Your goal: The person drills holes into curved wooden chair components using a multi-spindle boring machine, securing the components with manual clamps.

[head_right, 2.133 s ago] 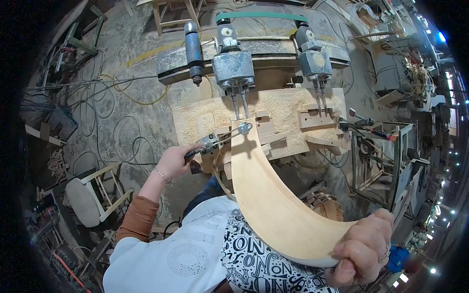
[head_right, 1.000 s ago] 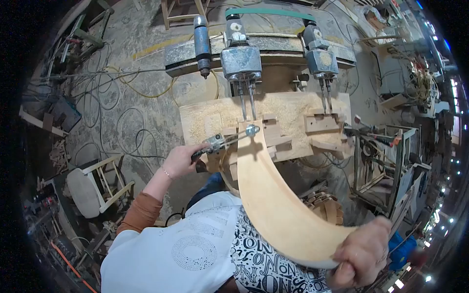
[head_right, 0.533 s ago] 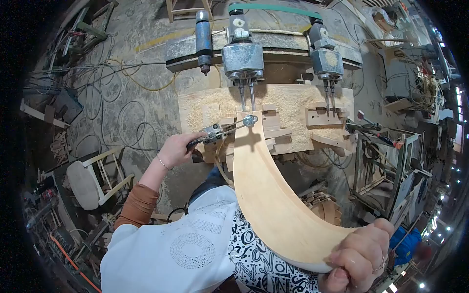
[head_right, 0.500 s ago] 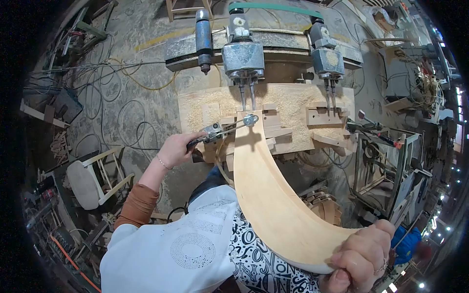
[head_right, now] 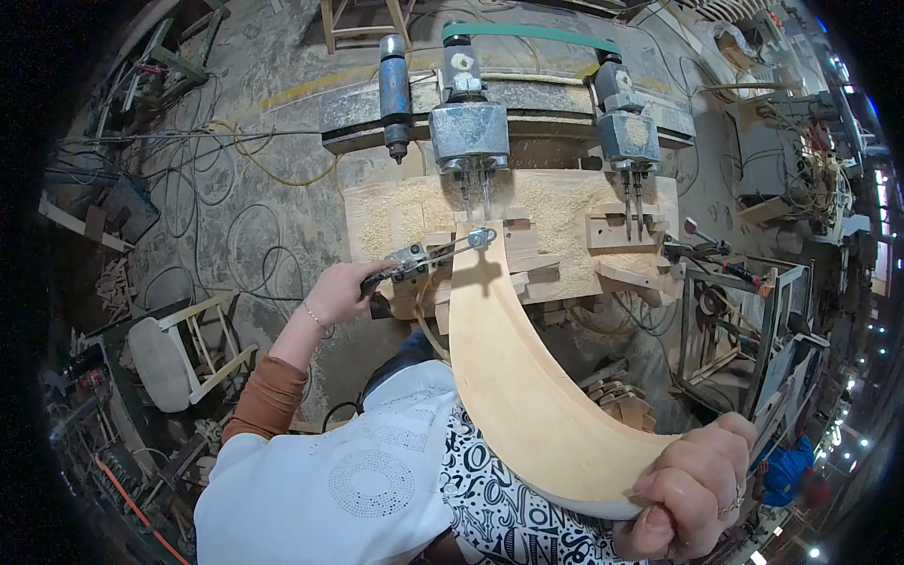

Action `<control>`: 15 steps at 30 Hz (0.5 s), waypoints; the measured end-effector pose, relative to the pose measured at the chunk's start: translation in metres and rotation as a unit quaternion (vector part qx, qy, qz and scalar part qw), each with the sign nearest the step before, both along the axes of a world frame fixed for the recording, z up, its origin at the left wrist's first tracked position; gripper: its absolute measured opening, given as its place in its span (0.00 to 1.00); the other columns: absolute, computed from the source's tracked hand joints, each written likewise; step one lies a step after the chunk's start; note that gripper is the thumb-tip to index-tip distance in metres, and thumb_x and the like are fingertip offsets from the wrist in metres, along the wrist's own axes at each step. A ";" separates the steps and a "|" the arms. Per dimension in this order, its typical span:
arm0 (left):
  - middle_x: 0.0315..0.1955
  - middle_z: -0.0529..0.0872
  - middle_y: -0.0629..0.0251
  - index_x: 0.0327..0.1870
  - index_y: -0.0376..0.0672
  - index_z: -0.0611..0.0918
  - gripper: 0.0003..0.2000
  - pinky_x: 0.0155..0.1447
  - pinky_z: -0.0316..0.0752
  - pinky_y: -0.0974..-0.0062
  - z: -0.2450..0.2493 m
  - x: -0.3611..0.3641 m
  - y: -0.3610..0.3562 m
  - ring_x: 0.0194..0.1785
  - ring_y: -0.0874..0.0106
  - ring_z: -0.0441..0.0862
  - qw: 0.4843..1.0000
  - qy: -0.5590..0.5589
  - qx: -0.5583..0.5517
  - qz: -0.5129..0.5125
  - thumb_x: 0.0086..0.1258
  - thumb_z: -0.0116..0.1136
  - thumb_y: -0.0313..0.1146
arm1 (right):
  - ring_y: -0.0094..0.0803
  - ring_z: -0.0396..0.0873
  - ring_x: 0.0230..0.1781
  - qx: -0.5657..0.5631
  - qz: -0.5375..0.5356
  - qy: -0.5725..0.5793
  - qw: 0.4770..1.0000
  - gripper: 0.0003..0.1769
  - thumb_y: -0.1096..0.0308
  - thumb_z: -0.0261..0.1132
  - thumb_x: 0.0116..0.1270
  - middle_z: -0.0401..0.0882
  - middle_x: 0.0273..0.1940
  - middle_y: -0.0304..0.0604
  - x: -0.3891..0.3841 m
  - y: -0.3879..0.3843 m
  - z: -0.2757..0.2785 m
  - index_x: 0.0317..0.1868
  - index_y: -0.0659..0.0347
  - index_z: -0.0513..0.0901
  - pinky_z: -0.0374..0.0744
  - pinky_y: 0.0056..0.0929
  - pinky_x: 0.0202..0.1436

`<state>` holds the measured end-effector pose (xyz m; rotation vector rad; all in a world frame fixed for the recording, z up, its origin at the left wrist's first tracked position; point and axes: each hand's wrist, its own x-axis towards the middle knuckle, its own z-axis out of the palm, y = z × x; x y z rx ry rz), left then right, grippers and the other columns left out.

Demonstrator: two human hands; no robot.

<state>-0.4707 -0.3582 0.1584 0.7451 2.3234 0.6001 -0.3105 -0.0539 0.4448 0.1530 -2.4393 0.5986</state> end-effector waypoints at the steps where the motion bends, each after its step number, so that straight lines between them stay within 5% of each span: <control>1: 0.33 0.88 0.55 0.66 0.62 0.79 0.29 0.47 0.81 0.54 -0.002 0.000 -0.001 0.40 0.53 0.86 1.000 0.007 0.008 -0.002 0.61 0.60 0.27 | 0.34 0.62 0.23 -0.001 -0.017 0.005 1.000 0.14 0.57 0.54 0.57 0.66 0.20 0.43 -0.001 -0.002 -0.001 0.26 0.60 0.70 0.63 0.44 0.39; 15: 0.35 0.87 0.51 0.64 0.58 0.80 0.27 0.47 0.79 0.53 0.002 -0.003 0.000 0.41 0.50 0.85 1.000 0.010 0.012 -0.004 0.62 0.62 0.26 | 0.32 0.67 0.20 0.000 0.044 -0.004 0.999 0.12 0.59 0.56 0.59 0.71 0.20 0.40 -0.007 0.009 0.004 0.26 0.58 0.76 0.63 0.37 0.32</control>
